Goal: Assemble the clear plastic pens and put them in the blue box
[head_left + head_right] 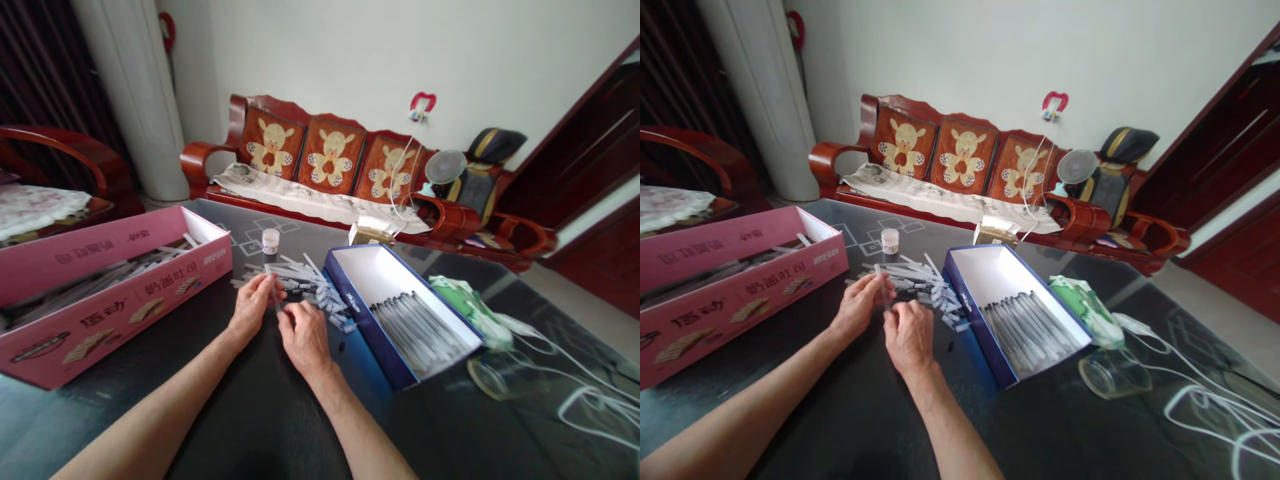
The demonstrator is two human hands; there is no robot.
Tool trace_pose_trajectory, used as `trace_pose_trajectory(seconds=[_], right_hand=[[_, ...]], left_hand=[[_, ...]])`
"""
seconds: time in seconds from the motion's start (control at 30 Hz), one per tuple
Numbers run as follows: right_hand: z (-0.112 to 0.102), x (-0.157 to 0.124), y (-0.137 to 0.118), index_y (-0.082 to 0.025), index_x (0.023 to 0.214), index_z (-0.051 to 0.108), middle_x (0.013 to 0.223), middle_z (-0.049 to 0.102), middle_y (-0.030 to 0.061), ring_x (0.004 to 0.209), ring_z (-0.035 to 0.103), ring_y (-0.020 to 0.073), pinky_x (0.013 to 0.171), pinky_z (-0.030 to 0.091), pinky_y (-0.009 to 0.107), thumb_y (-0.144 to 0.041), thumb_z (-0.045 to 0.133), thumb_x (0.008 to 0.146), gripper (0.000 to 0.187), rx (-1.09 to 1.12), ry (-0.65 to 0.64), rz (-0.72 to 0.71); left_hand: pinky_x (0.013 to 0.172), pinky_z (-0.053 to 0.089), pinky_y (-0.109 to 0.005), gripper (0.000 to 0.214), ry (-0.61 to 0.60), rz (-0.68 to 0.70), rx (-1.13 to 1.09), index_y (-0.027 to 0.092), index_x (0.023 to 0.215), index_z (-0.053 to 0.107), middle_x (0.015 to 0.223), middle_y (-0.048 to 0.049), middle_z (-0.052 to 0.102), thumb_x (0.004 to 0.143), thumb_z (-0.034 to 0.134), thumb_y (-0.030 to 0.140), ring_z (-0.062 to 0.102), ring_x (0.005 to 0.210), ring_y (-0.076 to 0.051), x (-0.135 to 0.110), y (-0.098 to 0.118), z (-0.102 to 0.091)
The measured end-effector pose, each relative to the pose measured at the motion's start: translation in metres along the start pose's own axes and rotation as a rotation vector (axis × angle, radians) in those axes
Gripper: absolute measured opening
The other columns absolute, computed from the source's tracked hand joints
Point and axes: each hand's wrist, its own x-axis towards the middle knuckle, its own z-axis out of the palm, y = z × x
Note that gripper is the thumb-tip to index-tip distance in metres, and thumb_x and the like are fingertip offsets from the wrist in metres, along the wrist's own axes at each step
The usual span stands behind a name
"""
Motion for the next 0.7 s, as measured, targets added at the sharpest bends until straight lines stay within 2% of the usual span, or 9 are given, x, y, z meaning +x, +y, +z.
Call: trace_pose_trajectory(seconds=[0.07, 0.1, 0.17, 0.23, 0.33, 0.43, 0.53, 0.6, 0.7], right_hand=[[-0.011, 0.004, 0.011, -0.021, 0.086, 0.065, 0.084, 0.065, 0.0046, 0.084, 0.059, 0.0169, 0.078, 0.042, 0.027, -0.027, 0.045, 0.092, 0.022, 0.044, 0.033, -0.024], [-0.019, 0.007, 0.020, -0.020, 0.087, 0.066, 0.085, 0.065, 0.0052, 0.084, 0.059, 0.0168, 0.078, 0.043, 0.026, -0.025, 0.044, 0.092, 0.023, 0.066, 0.064, -0.017], [-0.036, 0.013, 0.043, -0.019, 0.089, 0.067, 0.087, 0.066, 0.0068, 0.082, 0.060, 0.0174, 0.077, 0.045, 0.027, -0.022, 0.046, 0.088, 0.021, 0.078, 0.141, 0.039], [-0.049, 0.018, 0.065, -0.018, 0.090, 0.067, 0.087, 0.067, 0.0073, 0.080, 0.061, 0.0179, 0.076, 0.047, 0.028, -0.020, 0.046, 0.085, 0.022, 0.081, 0.191, 0.072], [-0.051, 0.020, 0.081, -0.018, 0.093, 0.067, 0.089, 0.067, 0.0066, 0.080, 0.061, 0.0176, 0.078, 0.047, 0.029, -0.020, 0.045, 0.085, 0.023, 0.099, 0.217, 0.063], [-0.037, 0.017, 0.071, -0.018, 0.098, 0.066, 0.096, 0.067, 0.0072, 0.091, 0.060, 0.0183, 0.085, 0.045, 0.030, -0.017, 0.042, 0.088, 0.026, 0.092, 0.117, -0.020], [-0.019, 0.013, 0.049, -0.018, 0.104, 0.065, 0.105, 0.065, 0.0073, 0.100, 0.055, 0.0199, 0.090, 0.041, 0.031, -0.013, 0.043, 0.088, 0.028, -0.003, -0.033, -0.124], [-0.009, 0.011, 0.039, -0.019, 0.109, 0.063, 0.110, 0.063, 0.0072, 0.101, 0.053, 0.0216, 0.089, 0.039, 0.034, -0.014, 0.046, 0.087, 0.029, -0.105, -0.102, -0.137], [-0.003, 0.010, 0.034, -0.021, 0.111, 0.061, 0.109, 0.061, 0.0078, 0.100, 0.052, 0.0231, 0.085, 0.037, 0.036, -0.015, 0.047, 0.088, 0.028, -0.228, -0.148, -0.119]], left_hand=[[0.049, 0.046, -0.023, 0.054, 0.030, 0.007, -0.010, 0.012, 0.103, 0.063, 0.070, -0.0010, 0.062, 0.071, 0.064, 0.055, 0.055, 0.050, -0.011, 0.001, 0.004, -0.001], [0.047, 0.043, -0.022, 0.053, 0.040, 0.046, 0.052, 0.012, 0.107, 0.063, 0.068, -0.0001, 0.061, 0.073, 0.062, 0.053, 0.052, 0.048, -0.009, 0.002, 0.005, -0.002], [0.048, 0.042, -0.021, 0.046, 0.051, 0.176, 0.300, 0.015, 0.111, 0.063, 0.067, -0.0003, 0.061, 0.080, 0.055, 0.047, 0.051, 0.050, -0.009, 0.005, 0.006, -0.008], [0.058, 0.046, -0.022, 0.035, 0.081, 0.330, 0.626, 0.018, 0.109, 0.066, 0.073, -0.0029, 0.065, 0.084, 0.051, 0.039, 0.058, 0.061, -0.013, 0.009, 0.003, -0.014], [0.072, 0.048, -0.026, 0.029, 0.135, 0.500, 0.993, 0.019, 0.106, 0.066, 0.093, -0.0078, 0.069, 0.086, 0.047, 0.027, 0.064, 0.081, -0.018, 0.013, -0.006, -0.023], [0.074, 0.048, -0.026, 0.028, 0.172, 0.567, 1.166, 0.019, 0.109, 0.064, 0.096, -0.0083, 0.068, 0.090, 0.045, 0.025, 0.063, 0.086, -0.019, 0.013, -0.014, -0.027], [0.077, 0.047, -0.025, 0.027, 0.189, 0.635, 1.224, 0.020, 0.111, 0.063, 0.099, -0.0077, 0.067, 0.091, 0.044, 0.026, 0.062, 0.092, -0.019, 0.011, -0.017, -0.028], [0.079, 0.047, -0.025, 0.027, 0.154, 0.668, 1.254, 0.021, 0.112, 0.062, 0.103, -0.0076, 0.066, 0.092, 0.044, 0.025, 0.061, 0.095, -0.019, 0.009, -0.017, -0.027], [0.076, 0.047, -0.026, 0.027, 0.085, 0.657, 1.313, 0.020, 0.111, 0.062, 0.096, -0.0079, 0.067, 0.091, 0.044, 0.024, 0.061, 0.090, -0.020, 0.008, -0.018, -0.026]])
